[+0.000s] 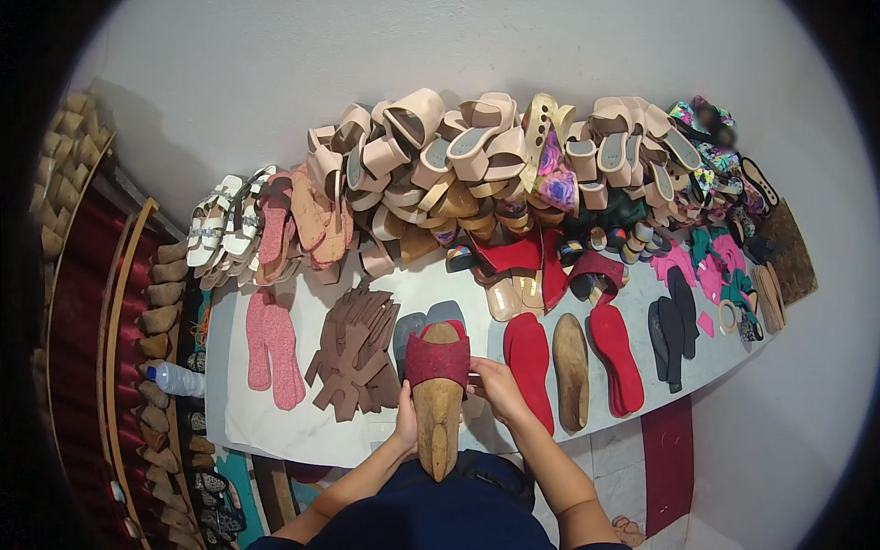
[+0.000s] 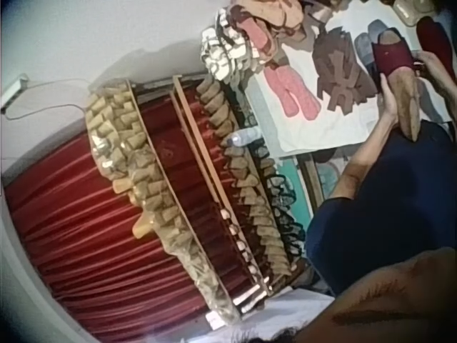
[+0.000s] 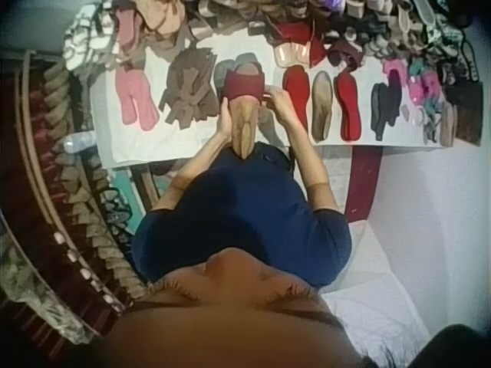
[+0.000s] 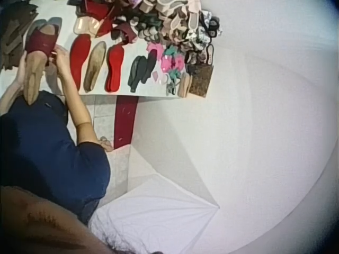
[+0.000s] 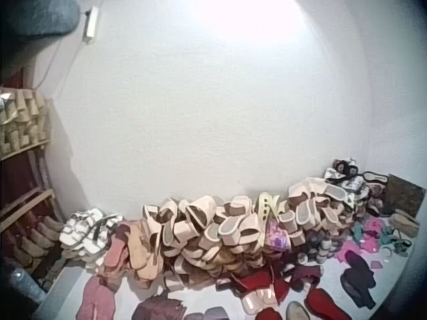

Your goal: Assembling the upper onto a wooden last for a sandal.

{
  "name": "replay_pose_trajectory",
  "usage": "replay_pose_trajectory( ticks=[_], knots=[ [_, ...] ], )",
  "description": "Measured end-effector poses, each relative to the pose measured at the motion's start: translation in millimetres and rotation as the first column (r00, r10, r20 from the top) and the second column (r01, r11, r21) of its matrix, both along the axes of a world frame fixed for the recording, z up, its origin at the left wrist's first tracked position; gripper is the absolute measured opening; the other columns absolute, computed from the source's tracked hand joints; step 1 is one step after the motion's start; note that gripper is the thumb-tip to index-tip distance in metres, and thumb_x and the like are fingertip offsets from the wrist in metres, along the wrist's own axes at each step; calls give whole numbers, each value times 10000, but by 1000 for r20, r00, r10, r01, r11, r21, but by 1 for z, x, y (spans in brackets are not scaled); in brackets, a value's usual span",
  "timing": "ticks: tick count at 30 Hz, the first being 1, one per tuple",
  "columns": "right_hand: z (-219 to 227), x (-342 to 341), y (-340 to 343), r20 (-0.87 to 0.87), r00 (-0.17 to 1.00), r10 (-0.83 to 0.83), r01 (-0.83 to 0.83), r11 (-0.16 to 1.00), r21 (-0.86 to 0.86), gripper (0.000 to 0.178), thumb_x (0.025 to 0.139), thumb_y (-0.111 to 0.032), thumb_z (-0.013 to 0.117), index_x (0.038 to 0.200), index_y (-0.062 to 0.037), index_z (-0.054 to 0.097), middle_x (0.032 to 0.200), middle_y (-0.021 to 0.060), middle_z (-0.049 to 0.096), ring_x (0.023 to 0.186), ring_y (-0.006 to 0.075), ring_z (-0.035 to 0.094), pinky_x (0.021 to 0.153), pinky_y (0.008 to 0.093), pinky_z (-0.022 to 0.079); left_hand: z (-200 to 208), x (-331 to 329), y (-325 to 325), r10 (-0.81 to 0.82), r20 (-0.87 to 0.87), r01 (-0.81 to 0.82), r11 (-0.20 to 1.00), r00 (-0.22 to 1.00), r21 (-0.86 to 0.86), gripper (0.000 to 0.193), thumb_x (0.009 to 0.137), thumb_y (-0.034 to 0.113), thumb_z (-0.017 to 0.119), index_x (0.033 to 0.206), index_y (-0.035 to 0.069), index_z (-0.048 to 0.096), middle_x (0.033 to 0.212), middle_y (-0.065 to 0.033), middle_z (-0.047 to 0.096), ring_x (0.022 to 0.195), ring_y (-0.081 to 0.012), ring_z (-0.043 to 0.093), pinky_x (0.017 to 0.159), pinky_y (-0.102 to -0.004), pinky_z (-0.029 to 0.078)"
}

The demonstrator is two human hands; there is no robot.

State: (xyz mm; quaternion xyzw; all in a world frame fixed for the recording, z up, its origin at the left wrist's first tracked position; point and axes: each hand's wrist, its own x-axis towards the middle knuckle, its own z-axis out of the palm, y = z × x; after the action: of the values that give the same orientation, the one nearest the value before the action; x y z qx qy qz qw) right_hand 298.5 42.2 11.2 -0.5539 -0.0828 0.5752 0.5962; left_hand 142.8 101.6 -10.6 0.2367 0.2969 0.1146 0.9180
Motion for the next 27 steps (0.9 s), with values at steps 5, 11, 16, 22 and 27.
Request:
replay_pose_trajectory(
  ticks=[5,11,16,22,27],
  knots=[
    [5,-3,2,34,999,30,-31,1000,5,332,848,-314,501,977,-13,562,881,42,588,778,100,545,694,232,421,-1,-1,-1,-7,-43,8,1000,999,11,793,783,663,136,1072,5,470,848,-154,572,739,-251,573,656,-346,471],
    [-2,-5,4,57,998,29,-32,998,47,328,836,-314,526,947,-9,568,853,33,588,774,95,544,707,247,420,-2,-1,0,-13,-45,15,999,999,44,773,797,643,128,1052,-1,473,836,-159,576,734,-258,576,657,-351,470],
    [-4,-1,2,-3,999,47,-46,995,91,299,839,-307,519,924,-24,562,795,7,581,697,67,517,687,250,415,-3,0,-1,3,-70,0,999,998,42,747,810,624,136,1063,6,471,870,-159,574,749,-255,572,678,-349,465],
    [11,10,3,-168,986,10,14,989,145,420,868,-374,439,1063,-9,510,1018,93,555,892,150,528,817,287,396,-11,4,-3,-1,-39,2,1000,999,15,709,827,603,168,1151,25,421,1026,-138,536,911,-231,532,795,-335,424],
    [7,11,15,-248,968,-28,78,978,195,467,894,-390,355,1135,-2,448,1092,115,515,977,184,500,860,319,377,-19,5,-2,-52,-17,53,998,999,45,699,832,598,192,1187,32,396,1079,-136,516,953,-229,518,826,-334,408]
  ],
)
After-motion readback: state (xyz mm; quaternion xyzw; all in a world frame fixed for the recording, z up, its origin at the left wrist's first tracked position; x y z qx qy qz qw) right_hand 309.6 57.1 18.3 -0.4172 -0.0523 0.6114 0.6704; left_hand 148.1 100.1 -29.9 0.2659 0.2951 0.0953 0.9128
